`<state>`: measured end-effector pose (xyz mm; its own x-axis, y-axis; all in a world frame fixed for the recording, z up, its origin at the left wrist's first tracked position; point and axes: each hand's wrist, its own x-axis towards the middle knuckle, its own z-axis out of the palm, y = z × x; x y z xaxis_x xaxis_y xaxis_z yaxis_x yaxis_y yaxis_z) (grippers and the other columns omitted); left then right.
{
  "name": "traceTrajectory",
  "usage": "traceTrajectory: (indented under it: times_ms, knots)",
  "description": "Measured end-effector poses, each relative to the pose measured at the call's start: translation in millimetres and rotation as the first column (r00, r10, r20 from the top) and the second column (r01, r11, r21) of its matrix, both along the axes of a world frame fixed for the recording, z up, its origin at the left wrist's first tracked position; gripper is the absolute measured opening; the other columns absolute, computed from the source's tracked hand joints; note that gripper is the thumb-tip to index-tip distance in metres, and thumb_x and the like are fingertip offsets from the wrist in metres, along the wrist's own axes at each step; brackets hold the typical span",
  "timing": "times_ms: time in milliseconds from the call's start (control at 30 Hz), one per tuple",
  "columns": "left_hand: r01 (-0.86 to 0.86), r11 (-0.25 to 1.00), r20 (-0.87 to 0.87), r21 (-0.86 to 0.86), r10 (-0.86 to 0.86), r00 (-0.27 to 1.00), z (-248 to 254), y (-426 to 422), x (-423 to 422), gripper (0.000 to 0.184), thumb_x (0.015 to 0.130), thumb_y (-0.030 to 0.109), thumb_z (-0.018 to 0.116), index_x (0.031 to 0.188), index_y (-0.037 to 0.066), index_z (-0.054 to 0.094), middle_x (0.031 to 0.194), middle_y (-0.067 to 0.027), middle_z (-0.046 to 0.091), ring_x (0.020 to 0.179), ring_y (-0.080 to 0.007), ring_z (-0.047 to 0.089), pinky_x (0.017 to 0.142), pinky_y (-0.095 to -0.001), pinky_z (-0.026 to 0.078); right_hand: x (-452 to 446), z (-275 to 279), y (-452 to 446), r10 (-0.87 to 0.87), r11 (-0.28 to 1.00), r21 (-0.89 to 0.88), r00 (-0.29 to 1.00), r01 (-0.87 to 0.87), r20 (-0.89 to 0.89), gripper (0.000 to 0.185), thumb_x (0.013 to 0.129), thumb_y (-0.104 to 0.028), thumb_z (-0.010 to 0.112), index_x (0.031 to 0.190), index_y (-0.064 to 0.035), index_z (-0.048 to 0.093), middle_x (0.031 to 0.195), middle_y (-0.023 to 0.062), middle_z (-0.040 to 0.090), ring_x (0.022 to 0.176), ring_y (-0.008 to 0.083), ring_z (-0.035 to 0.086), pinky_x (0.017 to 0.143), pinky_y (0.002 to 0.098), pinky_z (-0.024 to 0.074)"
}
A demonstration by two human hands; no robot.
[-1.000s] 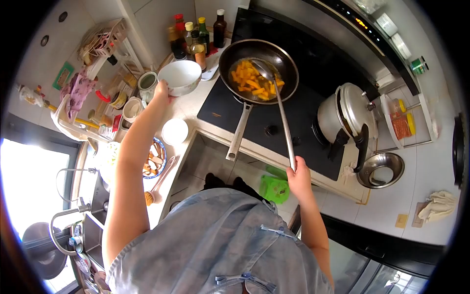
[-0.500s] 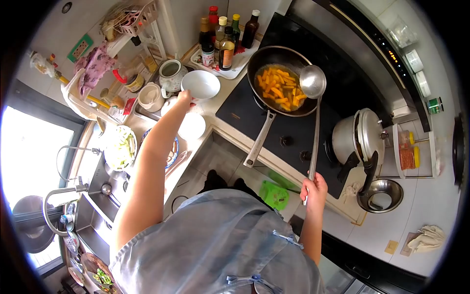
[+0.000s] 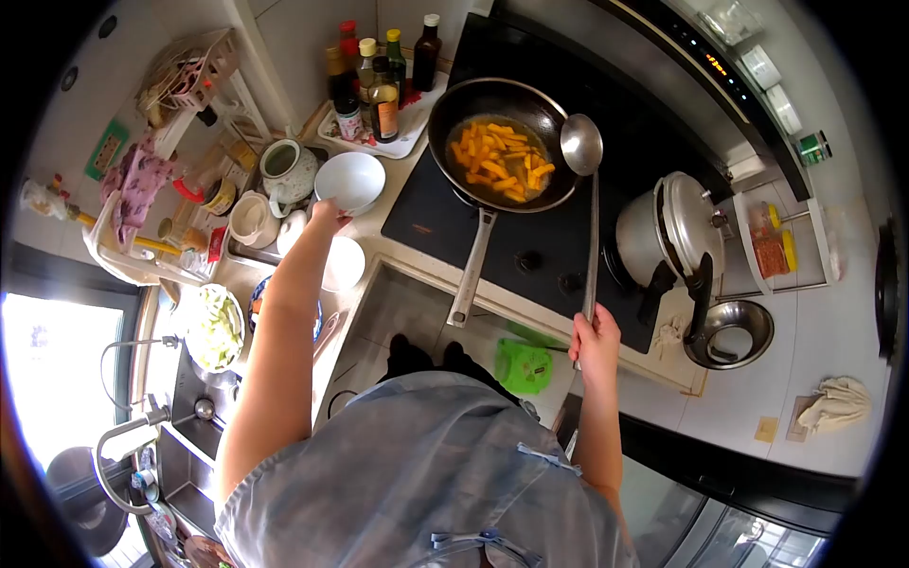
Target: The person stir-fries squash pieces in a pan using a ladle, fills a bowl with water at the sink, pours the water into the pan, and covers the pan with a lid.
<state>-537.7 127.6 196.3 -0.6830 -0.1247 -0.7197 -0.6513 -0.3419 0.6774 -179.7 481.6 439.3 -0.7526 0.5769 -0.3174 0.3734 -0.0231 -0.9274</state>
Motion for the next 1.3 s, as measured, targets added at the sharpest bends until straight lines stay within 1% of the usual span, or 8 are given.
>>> traceTrajectory:
  times_ms: [400, 633, 733, 833, 900, 1133, 1233, 1300]
  knots:
    - [0.051, 0.999, 0.017, 0.0, -0.051, 0.999, -5, 1, 1, 0.029, 0.091, 0.018, 0.046, 0.116, 0.005, 0.041, 0.102, -0.0148, 0.05, 0.087, -0.0304, 0.054, 0.08, -0.0476, 0.049, -22, -86, 21, 0.145, 0.719, 0.669, 0.982, -0.191, 0.125, 0.031, 0.085, -0.009, 0.053, 0.113, 0.0025, 0.046, 0.059, 0.0022, 0.048, 0.039, 0.0095, 0.042, 0.034, 0.026, 0.0351]
    - [0.279, 0.892, 0.073, -0.356, -0.271, 0.96, -1, -5, -4, 0.043, 0.085, 0.032, 0.056, 0.113, 0.0, 0.047, 0.102, -0.0169, 0.055, 0.089, -0.0301, 0.057, 0.073, -0.0413, 0.05, -33, -26, -9, 0.219, 0.973, -0.103, 0.968, -0.207, 0.119, 0.019, 0.083, -0.009, 0.053, 0.1, 0.0005, 0.052, 0.06, 0.0049, 0.053, 0.042, 0.0126, 0.048, 0.039, 0.0297, 0.0394]
    - [0.377, 0.613, 0.151, -0.694, -0.388, 0.909, 5, -18, -11, 0.054, 0.081, 0.036, 0.059, 0.115, -0.004, 0.048, 0.104, -0.0181, 0.057, 0.094, -0.0278, 0.057, 0.078, -0.036, 0.046, -34, -18, -1, 0.219, 0.975, -0.039, 0.975, -0.218, 0.025, 0.014, 0.083, -0.003, 0.05, 0.096, 0.0002, 0.052, 0.059, 0.0003, 0.044, 0.04, 0.0068, 0.042, 0.032, 0.0235, 0.0321]
    - [0.061, 0.562, -0.185, -0.825, -0.372, 0.91, 50, -14, 42, 0.05, 0.083, 0.029, 0.058, 0.115, -0.007, 0.047, 0.105, -0.0176, 0.058, 0.097, -0.0237, 0.056, 0.084, -0.0312, 0.043, -43, -24, 12, 0.13, 0.95, 0.274, 0.988, -0.148, 0.086, 0.013, 0.084, -0.003, 0.05, 0.096, -0.0009, 0.052, 0.058, -0.0003, 0.042, 0.039, 0.0065, 0.04, 0.032, 0.0226, 0.0315]
    - [0.08, 0.738, -0.322, -0.67, -0.386, 0.864, 84, -9, 79, 0.043, 0.083, 0.024, 0.057, 0.113, -0.006, 0.05, 0.103, -0.0163, 0.059, 0.097, -0.0226, 0.056, 0.085, -0.0299, 0.042, -47, -62, 40, 0.168, 0.889, 0.426, 0.985, -0.166, 0.034, 0.008, 0.084, -0.004, 0.05, 0.092, -0.0017, 0.051, 0.057, -0.0005, 0.042, 0.039, 0.0067, 0.04, 0.032, 0.023, 0.0321]
    - [0.307, 0.857, -0.354, -0.413, -0.462, 0.814, 103, -3, 184, 0.03, 0.085, 0.021, 0.054, 0.107, 0.0, 0.057, 0.094, -0.0076, 0.06, 0.082, -0.0147, 0.056, 0.071, -0.0272, 0.046, -65, -31, 26, 0.252, 0.968, -0.047, 0.963, -0.248, 0.097, 0.007, 0.084, -0.006, 0.052, 0.082, -0.0024, 0.047, 0.058, 0.0008, 0.044, 0.039, 0.0079, 0.04, 0.034, 0.0248, 0.0322]
    - [0.305, 0.902, -0.34, -0.305, -0.403, 0.85, 114, 0, 217, 0.028, 0.086, 0.018, 0.053, 0.107, 0.001, 0.056, 0.096, -0.0076, 0.06, 0.089, -0.0159, 0.057, 0.074, -0.0279, 0.046, -68, -18, 30, 0.246, 0.969, -0.033, 0.967, -0.244, 0.071, 0.005, 0.084, -0.006, 0.052, 0.085, -0.0016, 0.05, 0.059, -0.0003, 0.042, 0.039, 0.0055, 0.037, 0.032, 0.0235, 0.0297]
    - [0.328, 0.901, -0.313, -0.282, -0.41, 0.857, 122, 3, 231, 0.027, 0.086, 0.017, 0.051, 0.107, 0.001, 0.056, 0.099, -0.0076, 0.06, 0.092, -0.0168, 0.057, 0.077, -0.0286, 0.045, -77, -40, 50, 0.259, 0.925, 0.237, 0.95, -0.296, 0.175, 0.029, 0.083, -0.01, 0.054, 0.108, 0.0035, 0.052, 0.077, 0.0113, 0.058, 0.061, 0.021, 0.057, 0.052, 0.0314, 0.0461]
